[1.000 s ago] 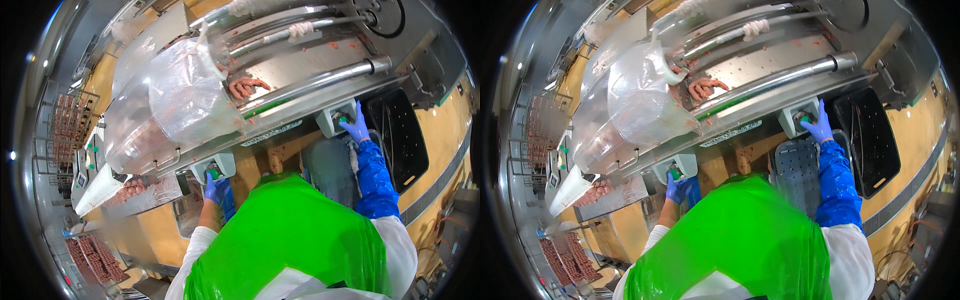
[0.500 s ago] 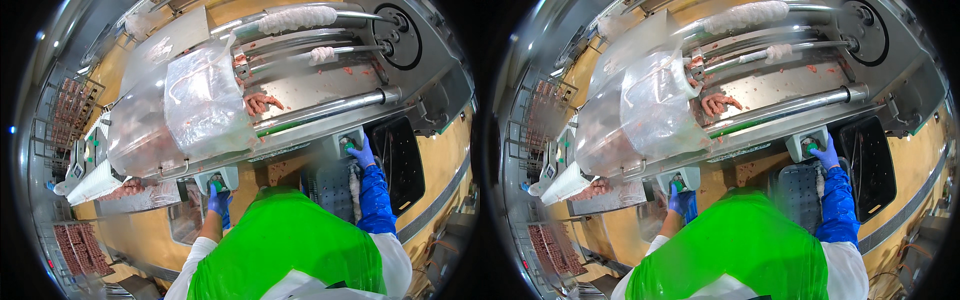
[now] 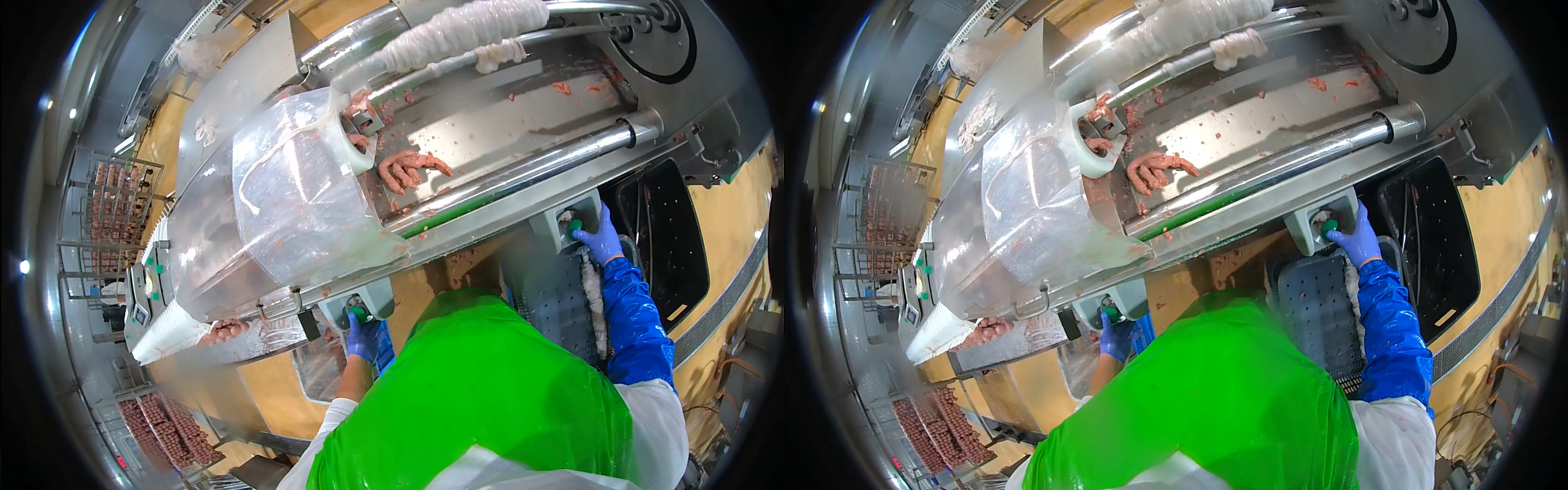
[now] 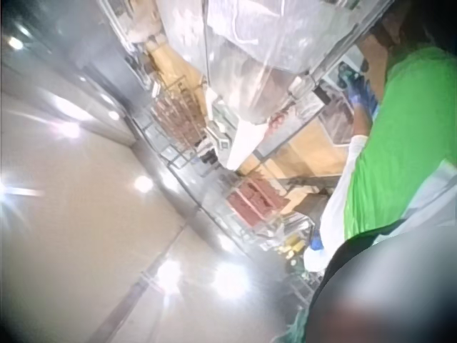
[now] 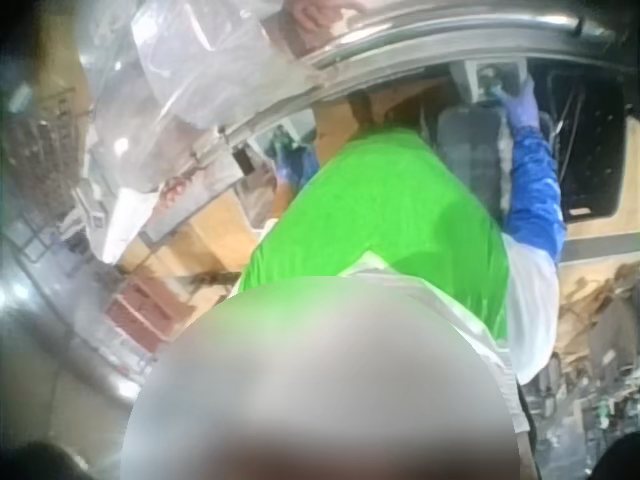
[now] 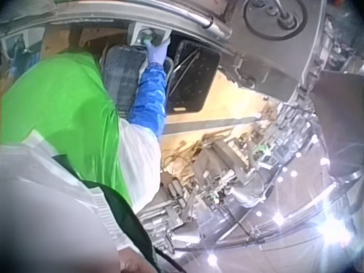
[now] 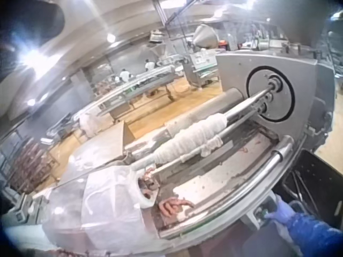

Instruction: The person operates a sausage-making machine, feeding ground meat into the hopper and guiding the casing as it extrudes. They repeatedly adjust the machine's controls and clear blockages in the casing to maintain continuous production.

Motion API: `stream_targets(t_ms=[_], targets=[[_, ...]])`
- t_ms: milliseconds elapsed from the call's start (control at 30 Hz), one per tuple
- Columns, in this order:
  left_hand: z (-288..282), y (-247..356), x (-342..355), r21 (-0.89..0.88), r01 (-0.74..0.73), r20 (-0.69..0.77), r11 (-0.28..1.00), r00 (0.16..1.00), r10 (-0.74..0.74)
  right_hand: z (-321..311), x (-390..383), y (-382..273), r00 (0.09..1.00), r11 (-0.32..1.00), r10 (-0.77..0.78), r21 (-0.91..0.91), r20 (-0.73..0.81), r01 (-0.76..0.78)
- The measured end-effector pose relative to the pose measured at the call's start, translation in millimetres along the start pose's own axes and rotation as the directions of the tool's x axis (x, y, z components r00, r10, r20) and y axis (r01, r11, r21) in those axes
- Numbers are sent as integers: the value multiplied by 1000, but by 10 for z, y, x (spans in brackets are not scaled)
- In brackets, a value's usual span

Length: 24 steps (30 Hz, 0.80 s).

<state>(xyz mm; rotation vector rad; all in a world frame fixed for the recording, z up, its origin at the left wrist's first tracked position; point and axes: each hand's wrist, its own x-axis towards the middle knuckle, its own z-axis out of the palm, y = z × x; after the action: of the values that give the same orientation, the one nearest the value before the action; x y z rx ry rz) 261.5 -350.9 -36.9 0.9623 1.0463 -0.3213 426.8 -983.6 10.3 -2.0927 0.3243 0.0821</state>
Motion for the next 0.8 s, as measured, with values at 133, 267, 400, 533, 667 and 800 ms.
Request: stream_targets(t_ms=[133, 267, 400, 533, 667, 800], targets=[[-91, -28, 83, -23, -2, 34, 1000, 999, 3, -2, 15, -6, 998, 997, 62, -50, -2, -62], [-93, -21, 91, -24, 3, 31, 1000, 1000, -2, 0, 10, -42, 999, 998, 53, 25, 13, -53], [34, 18, -31, 5, -14, 18, 1000, 1000, 14, 15, 18, 51, 999, 992, -6, 128, 31, 2], [95, 28, -80, -20, -30, -17, 999, 999, 30, 15, 21, 92, 999, 995, -10, 97, 34, 6], [81, 15, -81, -51, -38, -27, 998, 999, 36, 8, -17, -46, 1000, 999, 12, 43, 23, -13], [22, -8, 0, -71, -13, -38, 997, 999, 11, -10, -21, -90, 1000, 999, 10, 37, 30, -11]])
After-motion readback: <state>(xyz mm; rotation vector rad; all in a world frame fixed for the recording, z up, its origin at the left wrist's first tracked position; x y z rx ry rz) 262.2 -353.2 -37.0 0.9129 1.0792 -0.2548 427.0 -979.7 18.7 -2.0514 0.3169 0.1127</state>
